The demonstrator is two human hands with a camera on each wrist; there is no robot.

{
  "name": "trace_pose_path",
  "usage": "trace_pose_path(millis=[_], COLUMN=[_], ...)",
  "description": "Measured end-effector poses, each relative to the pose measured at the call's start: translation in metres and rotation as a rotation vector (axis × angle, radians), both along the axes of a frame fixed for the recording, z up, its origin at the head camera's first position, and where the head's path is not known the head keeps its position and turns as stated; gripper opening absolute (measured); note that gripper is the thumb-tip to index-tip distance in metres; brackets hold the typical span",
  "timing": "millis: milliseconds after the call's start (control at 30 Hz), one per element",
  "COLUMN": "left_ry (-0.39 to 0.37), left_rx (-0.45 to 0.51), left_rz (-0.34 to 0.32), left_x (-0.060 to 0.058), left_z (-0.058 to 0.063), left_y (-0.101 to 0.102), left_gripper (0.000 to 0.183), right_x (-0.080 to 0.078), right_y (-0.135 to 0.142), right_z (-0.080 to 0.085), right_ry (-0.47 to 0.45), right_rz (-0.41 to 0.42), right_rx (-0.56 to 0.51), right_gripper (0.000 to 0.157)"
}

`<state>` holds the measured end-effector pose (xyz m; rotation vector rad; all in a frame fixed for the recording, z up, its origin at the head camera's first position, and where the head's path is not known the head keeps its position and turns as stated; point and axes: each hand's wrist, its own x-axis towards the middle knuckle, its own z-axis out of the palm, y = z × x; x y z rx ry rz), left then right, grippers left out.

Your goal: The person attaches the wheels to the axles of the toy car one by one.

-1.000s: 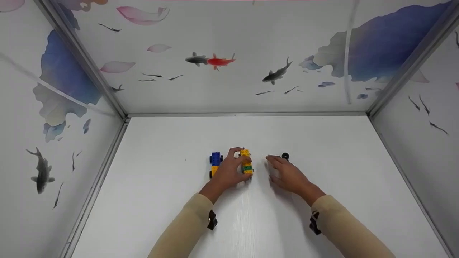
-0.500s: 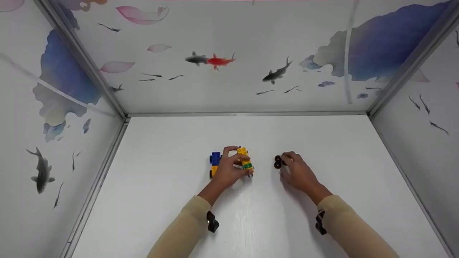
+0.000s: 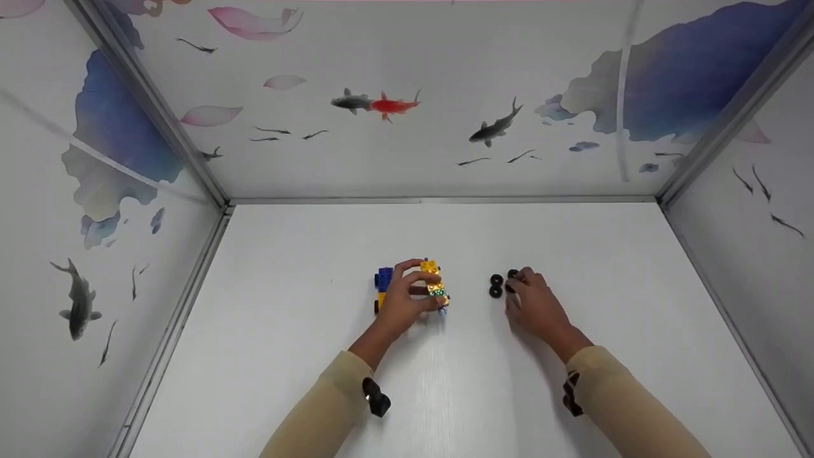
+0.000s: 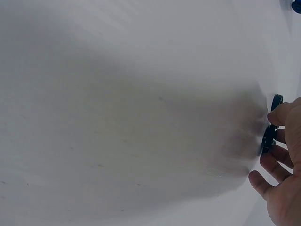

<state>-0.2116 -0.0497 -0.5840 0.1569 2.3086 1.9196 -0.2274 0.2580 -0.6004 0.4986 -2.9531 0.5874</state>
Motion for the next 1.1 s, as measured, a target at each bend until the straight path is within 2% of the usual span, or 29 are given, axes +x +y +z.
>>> trace_pose_path(millis=[233,300,400,600,833,1100], left_ry=[-0.024,-0.028,-0.061,-0.124,-0.137,-0.197], left_rx=[0.075,0.078,0.092,0.109,0.104,0.178], left_rz=[0.018,0.022,0.033,0.045,0.045,0.028], left_x=[0.002,0.003,0.004,0.006,0.008,0.013], left_z=[-0.001,-0.001,-0.001,0.001,0.006,0.002], left_y=[-0.002,-0.003,-0.003,-0.005,-0.005,-0.005], left_gripper=[0.023,0.027,0.043,0.073,0.08,0.08], right_x=[0.0,0.0,0.001,0.0,-0.003,0.002], right_y=[0.0,0.0,0.001,0.001,-0.006,-0.028], right_z=[0.001,0.001,0.001,0.003,0.009,0.02], right_ry=[-0.04,-0.04,-0.035,-0.012,0.01,0.0], right_rz=[-0.039,-0.042,-0.04,-0.024,-0.016,0.036], right_rx=[-0.05,-0.056,-0.059,-0.054,-0.089,-0.169], right_gripper=[0.024,0.021,0.018,0.021,0.027,0.031])
